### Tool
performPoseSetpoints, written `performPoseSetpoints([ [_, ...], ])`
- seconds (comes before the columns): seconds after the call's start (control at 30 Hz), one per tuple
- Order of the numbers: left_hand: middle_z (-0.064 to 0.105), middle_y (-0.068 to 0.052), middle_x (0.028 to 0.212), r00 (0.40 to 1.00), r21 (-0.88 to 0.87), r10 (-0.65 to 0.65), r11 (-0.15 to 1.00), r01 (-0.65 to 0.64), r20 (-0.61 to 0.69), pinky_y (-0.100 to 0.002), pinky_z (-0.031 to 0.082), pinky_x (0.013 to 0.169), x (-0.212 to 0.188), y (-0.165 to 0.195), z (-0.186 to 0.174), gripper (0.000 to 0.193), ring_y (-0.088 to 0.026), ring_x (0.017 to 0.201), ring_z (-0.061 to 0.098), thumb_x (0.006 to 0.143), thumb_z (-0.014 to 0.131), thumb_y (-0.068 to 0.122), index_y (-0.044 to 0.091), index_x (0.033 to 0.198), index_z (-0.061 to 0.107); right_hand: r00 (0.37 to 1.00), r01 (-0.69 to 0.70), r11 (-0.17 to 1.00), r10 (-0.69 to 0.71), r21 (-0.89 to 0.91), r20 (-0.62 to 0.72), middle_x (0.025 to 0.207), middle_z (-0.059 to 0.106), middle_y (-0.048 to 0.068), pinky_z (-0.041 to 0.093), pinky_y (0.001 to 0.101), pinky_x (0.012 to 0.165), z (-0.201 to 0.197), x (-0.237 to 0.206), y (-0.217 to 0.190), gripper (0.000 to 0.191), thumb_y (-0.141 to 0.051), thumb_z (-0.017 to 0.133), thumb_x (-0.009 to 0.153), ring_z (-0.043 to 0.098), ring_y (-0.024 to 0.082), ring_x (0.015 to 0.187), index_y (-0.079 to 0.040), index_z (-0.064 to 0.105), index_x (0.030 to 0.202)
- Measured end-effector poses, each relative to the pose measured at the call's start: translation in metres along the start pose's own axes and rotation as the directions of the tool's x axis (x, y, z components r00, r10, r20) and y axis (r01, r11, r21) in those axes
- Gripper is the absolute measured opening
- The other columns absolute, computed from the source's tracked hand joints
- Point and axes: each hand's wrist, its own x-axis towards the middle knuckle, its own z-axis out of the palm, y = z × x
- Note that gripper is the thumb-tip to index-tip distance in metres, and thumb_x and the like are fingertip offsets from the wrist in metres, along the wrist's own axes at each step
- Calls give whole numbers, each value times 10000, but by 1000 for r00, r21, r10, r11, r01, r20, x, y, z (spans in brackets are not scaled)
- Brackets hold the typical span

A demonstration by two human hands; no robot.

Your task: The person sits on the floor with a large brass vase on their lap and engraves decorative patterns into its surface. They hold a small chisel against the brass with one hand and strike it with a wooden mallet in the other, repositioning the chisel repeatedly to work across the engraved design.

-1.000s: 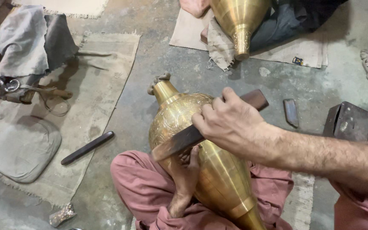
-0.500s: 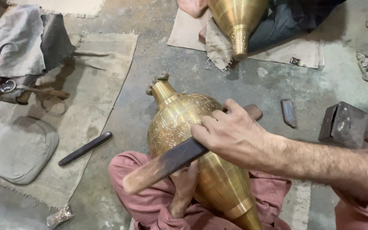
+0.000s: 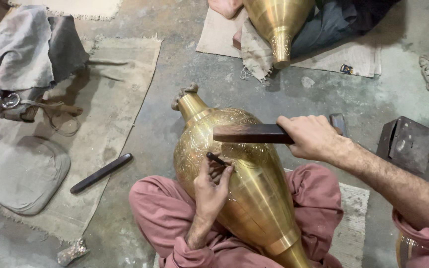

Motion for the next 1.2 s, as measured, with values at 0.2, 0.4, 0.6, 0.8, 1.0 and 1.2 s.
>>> performPoseSetpoints([
  [0.2, 821, -107, 1029, 994, 79, 17, 997, -9, -110, -291, 677, 740, -8, -3, 4, 380, -173, 877, 814, 948, 777, 82, -4, 1254, 570, 998, 16, 990, -7, -140, 61, 909, 713, 106, 579, 508, 684, -4, 1, 4, 326, -115, 675, 797, 721, 357, 871, -103, 540, 1094],
  [0.4, 811, -109, 1065, 974, 284, 174, 936, -209, 146, -299, 668, 803, 15, 1, -12, 397, -175, 938, 811, 967, 726, 60, 26, 1343, 601, 968, 150, 974, -111, 168, -224, 849, 706, 149, 552, 512, 677, -24, 6, -7, 336, -232, 772, 806, 699, 396, 825, -86, 598, 1054],
  [0.6, 776, -160, 1146, 946, 88, -52, 996, 25, 321, -324, 670, 896, 39, 9, -18, 500, -228, 1034, 785, 948, 696, 52, 3, 1412, 516, 958, 149, 965, -87, 217, -274, 867, 686, 218, 563, 481, 713, -20, 10, -8, 494, -235, 814, 761, 689, 401, 820, -22, 591, 1147],
  [0.8, 758, -178, 1160, 934, 210, -69, 978, -6, 349, -354, 629, 862, 45, 6, -19, 462, -242, 1031, 782, 953, 722, 80, 21, 1372, 536, 977, 154, 911, -82, 383, -199, 837, 742, 190, 613, 413, 652, -17, 8, 4, 414, -180, 747, 842, 769, 334, 756, -15, 552, 1168],
  [1.0, 776, -170, 1146, 937, 172, -56, 985, -5, 346, -358, 624, 880, 42, 4, -20, 433, -246, 1054, 784, 957, 718, 78, 12, 1349, 547, 982, 119, 941, -65, 317, -177, 846, 742, 190, 598, 442, 679, -21, 6, 0, 406, -185, 768, 836, 758, 356, 800, -28, 566, 1151],
  [1.2, 791, -142, 1074, 965, 88, -99, 993, 80, 241, -339, 640, 849, 23, 3, -15, 292, -219, 1000, 798, 942, 725, 50, -6, 1185, 572, 991, 72, 974, -45, 216, -128, 858, 743, 180, 570, 478, 704, -29, 6, -6, 407, -220, 754, 842, 735, 373, 833, -51, 560, 1157],
])
